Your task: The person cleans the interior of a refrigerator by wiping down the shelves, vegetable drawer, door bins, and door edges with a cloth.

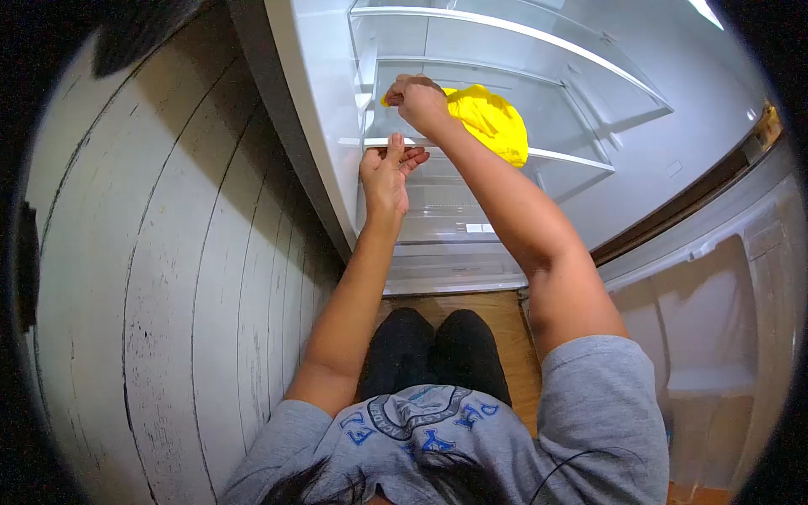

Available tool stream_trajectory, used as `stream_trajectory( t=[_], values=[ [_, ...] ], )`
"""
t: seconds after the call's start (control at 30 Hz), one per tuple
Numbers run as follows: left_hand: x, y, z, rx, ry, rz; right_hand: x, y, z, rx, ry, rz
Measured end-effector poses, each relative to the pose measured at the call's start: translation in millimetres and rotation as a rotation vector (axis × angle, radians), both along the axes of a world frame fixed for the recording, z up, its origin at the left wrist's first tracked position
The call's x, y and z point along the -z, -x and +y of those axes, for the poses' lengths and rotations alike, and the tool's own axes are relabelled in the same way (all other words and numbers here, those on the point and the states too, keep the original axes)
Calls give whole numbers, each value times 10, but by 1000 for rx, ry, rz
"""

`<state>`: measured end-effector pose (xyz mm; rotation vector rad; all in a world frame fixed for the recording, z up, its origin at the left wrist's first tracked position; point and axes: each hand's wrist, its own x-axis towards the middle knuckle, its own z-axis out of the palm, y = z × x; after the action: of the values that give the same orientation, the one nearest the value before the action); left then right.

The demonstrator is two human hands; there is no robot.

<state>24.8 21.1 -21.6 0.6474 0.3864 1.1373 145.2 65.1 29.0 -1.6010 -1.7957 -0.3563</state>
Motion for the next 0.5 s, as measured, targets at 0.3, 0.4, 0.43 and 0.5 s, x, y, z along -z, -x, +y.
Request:
stream_trajectory(
  t=[0.3, 0.4, 0.43, 0.5],
  values=[
    [19, -14, 33, -16, -23, -23, -74, 25, -137, -68, 118, -18],
    [5, -9, 0, 7, -29, -10, -34, 32, -55, 40, 16, -35],
    [5, 0, -18, 9, -31, -7, -25, 31, -87, 42, 13, -32],
    [-1, -11, 13, 5, -33, 5, -83, 89, -152, 44, 52, -89]
  ],
)
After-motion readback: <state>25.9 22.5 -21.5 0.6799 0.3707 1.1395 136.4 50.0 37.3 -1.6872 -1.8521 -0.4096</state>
